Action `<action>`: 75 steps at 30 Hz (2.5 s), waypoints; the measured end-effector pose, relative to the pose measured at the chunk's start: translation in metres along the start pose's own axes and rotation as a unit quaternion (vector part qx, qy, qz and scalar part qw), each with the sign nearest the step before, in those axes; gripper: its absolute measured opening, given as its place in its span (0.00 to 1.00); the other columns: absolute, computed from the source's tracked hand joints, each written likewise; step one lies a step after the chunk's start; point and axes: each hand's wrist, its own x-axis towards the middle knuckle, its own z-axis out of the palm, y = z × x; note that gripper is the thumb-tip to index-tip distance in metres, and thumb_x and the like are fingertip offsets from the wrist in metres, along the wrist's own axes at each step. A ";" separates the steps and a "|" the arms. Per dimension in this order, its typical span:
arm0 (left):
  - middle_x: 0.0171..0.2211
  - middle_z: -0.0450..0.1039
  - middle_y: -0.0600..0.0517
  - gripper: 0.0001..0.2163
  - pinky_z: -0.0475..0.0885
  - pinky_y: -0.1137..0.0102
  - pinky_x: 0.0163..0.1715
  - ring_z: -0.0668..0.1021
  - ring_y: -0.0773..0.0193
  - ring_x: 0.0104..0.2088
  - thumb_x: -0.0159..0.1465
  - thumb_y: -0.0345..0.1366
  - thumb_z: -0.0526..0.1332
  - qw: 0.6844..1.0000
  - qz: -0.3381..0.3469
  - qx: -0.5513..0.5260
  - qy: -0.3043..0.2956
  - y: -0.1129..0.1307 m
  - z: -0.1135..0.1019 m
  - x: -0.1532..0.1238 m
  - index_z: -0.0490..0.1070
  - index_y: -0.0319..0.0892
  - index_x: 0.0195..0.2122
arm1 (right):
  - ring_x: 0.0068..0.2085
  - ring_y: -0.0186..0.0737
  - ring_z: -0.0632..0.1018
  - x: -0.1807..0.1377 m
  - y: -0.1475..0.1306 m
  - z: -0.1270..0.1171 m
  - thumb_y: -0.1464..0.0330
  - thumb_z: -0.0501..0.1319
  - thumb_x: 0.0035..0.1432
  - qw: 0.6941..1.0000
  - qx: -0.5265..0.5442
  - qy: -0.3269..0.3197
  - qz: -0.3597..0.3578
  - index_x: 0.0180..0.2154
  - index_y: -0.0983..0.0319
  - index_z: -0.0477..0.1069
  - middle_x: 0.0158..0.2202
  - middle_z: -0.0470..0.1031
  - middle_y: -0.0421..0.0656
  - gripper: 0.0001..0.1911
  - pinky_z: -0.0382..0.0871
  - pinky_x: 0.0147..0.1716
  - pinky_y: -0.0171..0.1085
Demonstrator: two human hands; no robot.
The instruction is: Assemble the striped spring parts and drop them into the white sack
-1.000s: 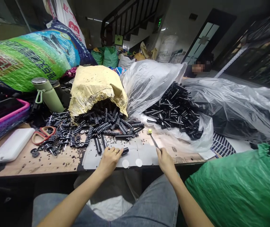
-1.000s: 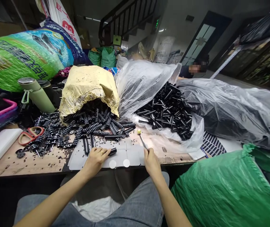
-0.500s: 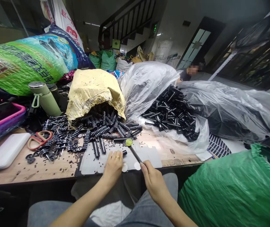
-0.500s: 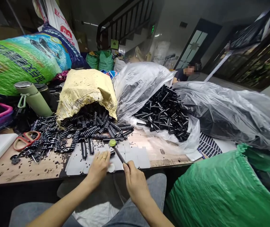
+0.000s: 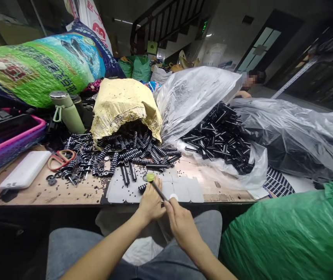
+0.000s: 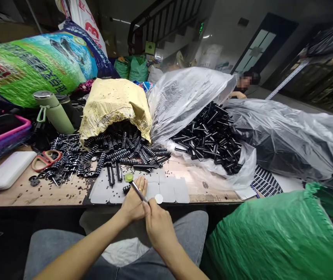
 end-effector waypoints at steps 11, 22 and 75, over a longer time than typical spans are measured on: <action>0.54 0.56 0.31 0.28 0.52 0.54 0.54 0.57 0.48 0.57 0.59 0.40 0.48 0.998 -0.051 0.022 -0.011 -0.009 0.005 0.020 0.51 0.24 0.56 | 0.25 0.40 0.74 0.004 -0.012 0.017 0.60 0.38 0.62 0.993 -0.102 -0.046 -0.037 0.36 0.63 0.64 0.29 0.73 0.48 0.20 0.57 0.23 0.33; 0.32 0.68 0.46 0.12 0.70 0.65 0.32 0.70 0.61 0.33 0.61 0.28 0.47 0.994 0.022 -0.087 0.057 0.026 -0.038 -0.031 0.63 0.35 0.45 | 0.29 0.44 0.73 0.049 0.115 -0.047 0.57 0.39 0.61 0.960 -0.180 0.090 0.193 0.33 0.61 0.65 0.27 0.72 0.47 0.21 0.59 0.27 0.37; 0.37 0.68 0.42 0.11 0.65 0.65 0.34 0.69 0.54 0.39 0.59 0.35 0.51 0.913 -0.381 0.136 0.045 -0.135 -0.080 -0.017 0.69 0.34 0.35 | 0.55 0.57 0.59 0.078 0.030 0.045 0.56 0.68 0.32 0.998 -0.027 -0.019 -0.055 0.53 0.59 0.58 0.56 0.56 0.52 0.45 0.55 0.51 0.52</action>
